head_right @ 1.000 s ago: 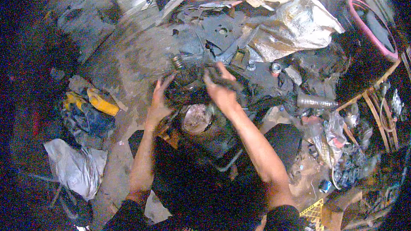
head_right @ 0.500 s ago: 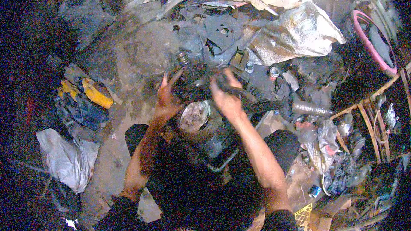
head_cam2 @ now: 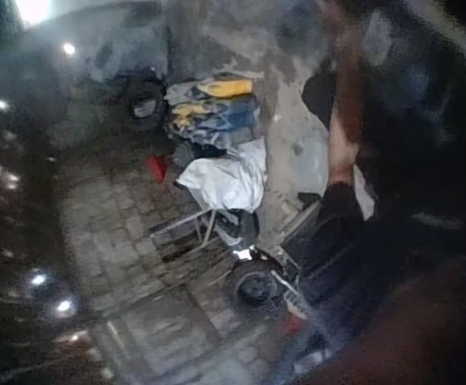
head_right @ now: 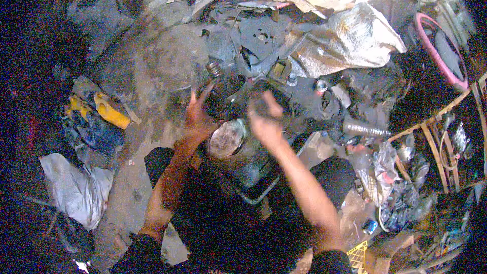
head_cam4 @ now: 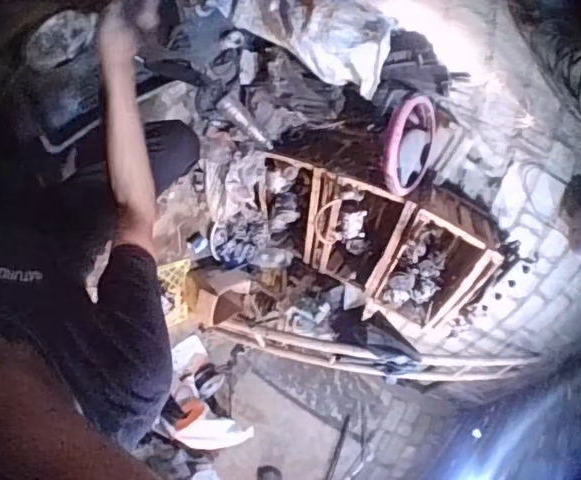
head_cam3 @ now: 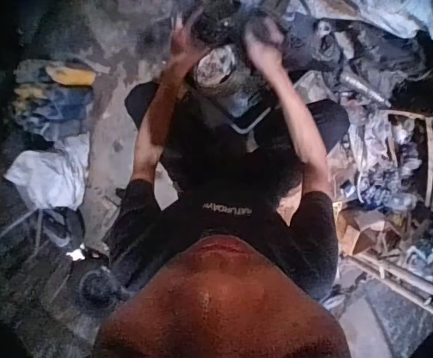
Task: The person sits on the floor and uses a hammer to tap a metal alternator housing, rotating the part to work on different sides.
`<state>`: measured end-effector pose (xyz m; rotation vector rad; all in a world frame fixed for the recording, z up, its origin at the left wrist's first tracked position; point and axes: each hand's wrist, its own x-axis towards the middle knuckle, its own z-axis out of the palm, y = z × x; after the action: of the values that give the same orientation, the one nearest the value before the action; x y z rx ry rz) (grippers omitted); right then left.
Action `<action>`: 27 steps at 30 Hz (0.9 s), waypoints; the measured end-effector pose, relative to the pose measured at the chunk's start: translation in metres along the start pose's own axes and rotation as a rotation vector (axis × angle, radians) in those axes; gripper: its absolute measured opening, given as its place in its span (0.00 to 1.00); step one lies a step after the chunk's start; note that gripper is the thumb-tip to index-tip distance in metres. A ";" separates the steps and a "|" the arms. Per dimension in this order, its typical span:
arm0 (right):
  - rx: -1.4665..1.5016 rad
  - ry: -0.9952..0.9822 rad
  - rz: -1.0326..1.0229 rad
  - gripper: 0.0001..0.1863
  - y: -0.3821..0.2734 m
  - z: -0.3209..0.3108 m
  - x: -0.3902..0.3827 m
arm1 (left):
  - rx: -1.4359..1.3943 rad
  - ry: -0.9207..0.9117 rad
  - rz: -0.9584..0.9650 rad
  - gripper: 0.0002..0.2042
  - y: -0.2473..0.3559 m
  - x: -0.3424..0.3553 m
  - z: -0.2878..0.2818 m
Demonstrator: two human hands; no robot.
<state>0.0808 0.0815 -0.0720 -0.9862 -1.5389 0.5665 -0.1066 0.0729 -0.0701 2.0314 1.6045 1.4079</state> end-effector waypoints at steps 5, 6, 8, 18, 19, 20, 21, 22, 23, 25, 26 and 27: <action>-0.237 -0.132 -0.170 0.06 -0.017 0.000 -0.014 | -0.002 0.029 0.143 0.43 -0.003 0.004 0.002; -0.240 -0.067 -0.216 0.08 -0.002 -0.001 -0.010 | -0.091 -0.026 0.078 0.42 -0.006 0.004 0.004; -0.080 -0.004 0.028 0.08 0.013 -0.005 0.010 | 0.078 0.058 0.056 0.41 0.012 0.001 0.011; -0.168 -0.014 0.021 0.13 0.008 -0.014 0.017 | 0.241 -0.117 0.350 0.28 0.004 0.010 0.014; -0.193 -0.081 -0.021 0.13 0.004 -0.010 0.010 | 0.216 -0.119 0.349 0.28 0.002 0.008 0.013; -0.136 -0.112 -0.067 0.12 0.007 -0.007 0.004 | 0.191 -0.121 0.348 0.28 0.000 0.006 0.010; -0.152 -0.083 -0.041 0.13 0.009 -0.010 0.008 | 0.166 -0.123 0.346 0.28 -0.003 0.006 0.009; -0.157 -0.065 -0.009 0.13 0.003 -0.010 0.016 | 0.162 -0.097 0.367 0.27 -0.004 0.005 0.003; -0.174 -0.042 0.024 0.14 0.002 -0.013 0.023 | 0.171 -0.089 0.367 0.26 -0.002 0.005 0.002; -0.114 -0.052 0.084 0.14 0.005 -0.012 0.024 | 0.188 -0.068 0.374 0.25 0.004 0.006 0.001; -0.149 -0.076 0.010 0.13 0.004 -0.007 0.018 | 0.225 -0.063 0.400 0.24 0.006 0.007 0.000; -0.185 -0.101 -0.064 0.12 0.003 -0.005 0.010 | 0.201 -0.067 0.410 0.24 0.004 0.008 0.001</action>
<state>0.0866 0.0908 -0.0674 -1.0566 -1.7301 0.4402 -0.1034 0.0780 -0.0633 2.6120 1.4044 1.3192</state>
